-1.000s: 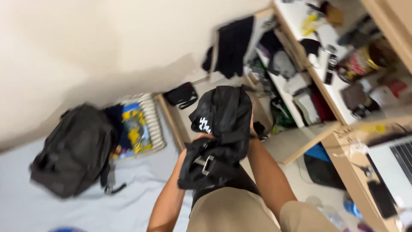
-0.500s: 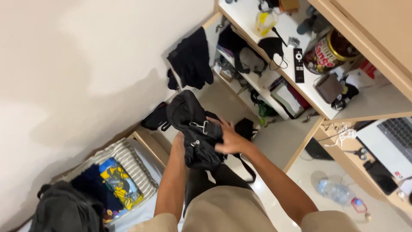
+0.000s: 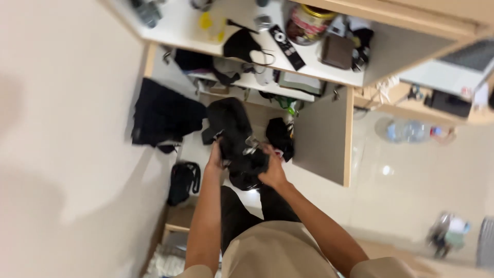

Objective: The person picks up folded clothes from a bed, including a white shirt, a red shirt, and a dark garment, and places them into a closet. The person also places a black drawstring bag and a blue jacket into the closet. The person moves between the bed and the closet multiple times to store the items.

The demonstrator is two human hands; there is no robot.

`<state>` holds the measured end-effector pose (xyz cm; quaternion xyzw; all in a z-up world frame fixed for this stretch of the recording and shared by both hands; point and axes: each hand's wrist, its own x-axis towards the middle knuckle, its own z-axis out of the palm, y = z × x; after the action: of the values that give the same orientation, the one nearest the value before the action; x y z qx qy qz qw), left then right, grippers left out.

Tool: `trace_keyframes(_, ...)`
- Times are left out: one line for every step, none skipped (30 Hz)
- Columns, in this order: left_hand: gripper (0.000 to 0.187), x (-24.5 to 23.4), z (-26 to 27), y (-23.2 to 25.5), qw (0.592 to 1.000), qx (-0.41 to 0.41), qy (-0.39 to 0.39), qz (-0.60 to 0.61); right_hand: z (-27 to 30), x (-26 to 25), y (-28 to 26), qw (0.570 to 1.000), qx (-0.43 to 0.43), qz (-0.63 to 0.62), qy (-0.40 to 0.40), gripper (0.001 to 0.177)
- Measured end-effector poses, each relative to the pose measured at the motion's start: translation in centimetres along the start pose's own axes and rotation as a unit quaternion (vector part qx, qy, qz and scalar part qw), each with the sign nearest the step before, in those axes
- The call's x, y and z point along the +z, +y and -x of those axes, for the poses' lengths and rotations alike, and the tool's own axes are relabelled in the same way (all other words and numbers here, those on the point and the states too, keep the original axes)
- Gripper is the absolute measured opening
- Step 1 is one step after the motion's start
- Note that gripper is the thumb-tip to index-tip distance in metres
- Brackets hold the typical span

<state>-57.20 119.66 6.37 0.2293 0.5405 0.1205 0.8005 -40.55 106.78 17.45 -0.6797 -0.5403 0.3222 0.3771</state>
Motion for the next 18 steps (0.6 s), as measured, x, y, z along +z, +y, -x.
trace_keyframes(0.080,1.2,1.9,2.5,1.000,-0.016,0.003,-0.016,0.3,1.7,3.2,0.994,0.076,-0.059,0.044,0.048)
trace_keyframes(0.082,2.4,4.1,4.6,0.999,-0.032,0.006,-0.033,0.7,3.4,6.4,0.977,0.150,-0.120,0.087,0.027)
trace_keyframes(0.082,2.7,4.4,6.0,0.997,-0.041,-0.005,-0.061,0.3,3.3,5.4,0.972,0.162,-0.129,0.115,0.027)
trace_keyframes(0.087,3.0,4.7,7.3,0.989,-0.042,-0.014,-0.143,-0.2,3.1,4.4,0.914,0.223,-0.289,0.179,0.029)
trace_keyframes(0.093,3.4,5.0,8.3,0.974,-0.042,-0.024,-0.220,-0.4,2.7,3.6,0.825,0.269,-0.438,0.237,0.031)
trace_keyframes(0.093,3.3,4.2,8.2,0.968,-0.051,-0.036,-0.244,0.1,3.3,3.5,0.812,0.273,-0.444,0.262,0.031)
trace_keyframes(0.098,3.0,3.2,8.3,0.954,-0.042,-0.051,-0.291,-0.1,3.9,3.6,0.748,0.310,-0.521,0.270,0.030)
trace_keyframes(0.104,2.7,2.2,8.4,0.938,-0.033,-0.067,-0.337,-0.4,4.6,3.8,0.675,0.340,-0.594,0.274,0.029)
trace_keyframes(0.104,2.9,0.9,8.4,0.931,-0.036,-0.073,-0.355,-0.3,6.4,5.9,0.665,0.336,-0.602,0.288,0.029)
trace_keyframes(0.107,3.2,-0.7,8.3,0.914,-0.017,-0.081,-0.397,-0.4,8.2,8.2,0.649,0.320,-0.620,0.303,0.028)
trace_keyframes(0.111,3.2,-2.0,7.6,0.896,-0.005,-0.087,-0.434,0.2,10.3,10.4,0.631,0.311,-0.637,0.315,0.027)
trace_keyframes(0.111,2.6,-3.7,6.8,0.889,-0.015,-0.092,-0.448,0.0,10.3,9.8,0.618,0.313,-0.642,0.327,0.027)
trace_keyframes(0.111,2.3,-5.8,6.3,0.884,-0.003,-0.086,-0.459,-0.7,10.0,9.6,0.592,0.321,-0.657,0.339,0.028)
trace_keyframes(0.110,2.0,-8.0,5.6,0.879,0.009,-0.081,-0.470,-1.3,9.6,9.6,0.564,0.328,-0.671,0.351,0.030)
trace_keyframes(0.110,2.7,-9.2,5.6,0.872,0.002,-0.085,-0.482,-1.7,10.4,11.4,0.552,0.329,-0.676,0.361,0.030)
trace_keyframes(0.107,3.4,-10.4,5.5,0.876,0.010,-0.099,-0.471,-2.0,11.2,13.3,0.532,0.328,-0.682,0.378,0.031)
trace_keyframes(0.104,4.1,-11.7,5.1,0.882,0.018,-0.112,-0.458,-2.1,12.1,15.2,0.513,0.329,-0.688,0.394,0.031)
trace_keyframes(0.104,3.7,-14.0,4.2,0.876,0.009,-0.115,-0.468,-2.1,13.6,17.5,0.501,0.331,-0.691,0.402,0.031)
